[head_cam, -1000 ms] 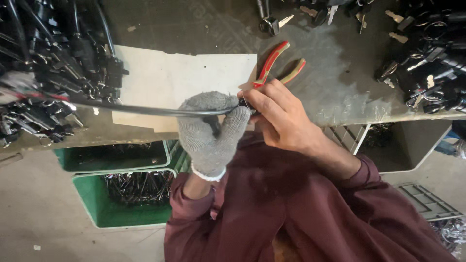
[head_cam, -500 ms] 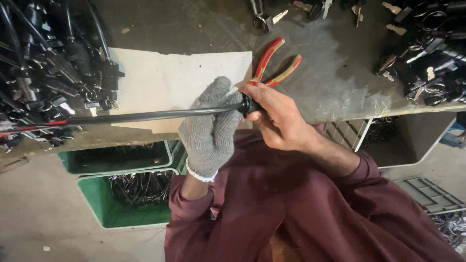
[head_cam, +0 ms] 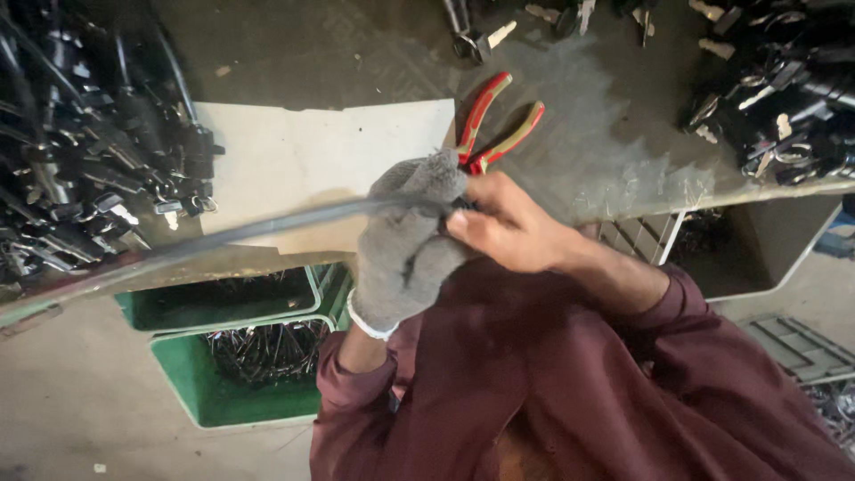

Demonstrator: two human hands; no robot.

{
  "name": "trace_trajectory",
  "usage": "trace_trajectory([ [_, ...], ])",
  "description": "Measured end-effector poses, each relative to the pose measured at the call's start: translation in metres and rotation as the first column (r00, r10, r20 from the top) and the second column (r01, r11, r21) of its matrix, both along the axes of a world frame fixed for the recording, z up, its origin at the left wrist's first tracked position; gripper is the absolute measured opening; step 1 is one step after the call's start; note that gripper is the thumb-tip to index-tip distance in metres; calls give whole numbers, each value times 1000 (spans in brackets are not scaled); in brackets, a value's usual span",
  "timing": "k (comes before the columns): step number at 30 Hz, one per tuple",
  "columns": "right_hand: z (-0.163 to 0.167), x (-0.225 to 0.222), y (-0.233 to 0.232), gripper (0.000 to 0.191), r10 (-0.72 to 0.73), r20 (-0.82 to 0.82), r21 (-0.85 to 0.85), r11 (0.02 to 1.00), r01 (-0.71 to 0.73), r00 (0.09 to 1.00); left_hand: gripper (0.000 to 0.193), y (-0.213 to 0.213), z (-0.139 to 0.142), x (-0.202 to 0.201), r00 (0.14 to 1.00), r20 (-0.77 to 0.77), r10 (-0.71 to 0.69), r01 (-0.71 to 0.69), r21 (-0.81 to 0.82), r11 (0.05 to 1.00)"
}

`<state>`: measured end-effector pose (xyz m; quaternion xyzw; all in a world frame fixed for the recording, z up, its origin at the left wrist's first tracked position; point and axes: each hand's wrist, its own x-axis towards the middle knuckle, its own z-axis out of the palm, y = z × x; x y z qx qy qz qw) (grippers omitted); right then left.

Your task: The person holds a black cable in one hand and uses pliers to cut and strip the outer insulation from its ends, pulling the stripped jacket off to expose the inner colored wires. They repeat the stripping process on successive cable ends over a workbench, with finished cables and piles of connectors around them.

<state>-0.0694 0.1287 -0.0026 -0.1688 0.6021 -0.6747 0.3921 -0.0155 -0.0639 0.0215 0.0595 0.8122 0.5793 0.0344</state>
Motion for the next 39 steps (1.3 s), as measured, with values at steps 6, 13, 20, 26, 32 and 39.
trace_trajectory([
  [6,-20,-11,11,30,272,-32,31,962,-271,962,22,-16,-9,0,981,-187,-42,53,56,997],
  [13,-46,12,14,23,442,443,-407,874,-265,780,21,-13,3,1,989,58,-136,103,389,916],
  [20,-32,30,-13,45,-305,-46,-107,948,299,951,21,10,-9,-6,991,-71,118,-88,333,939],
  [26,9,0,-10,74,-81,-619,39,990,134,781,35,7,-5,-6,989,71,126,-145,507,850],
  [32,14,-49,27,79,531,-841,529,762,374,108,15,-6,-14,5,982,-58,178,-155,281,947],
  [39,-4,-42,42,56,51,-701,407,848,340,711,19,-5,6,2,986,-112,122,-95,215,972],
])
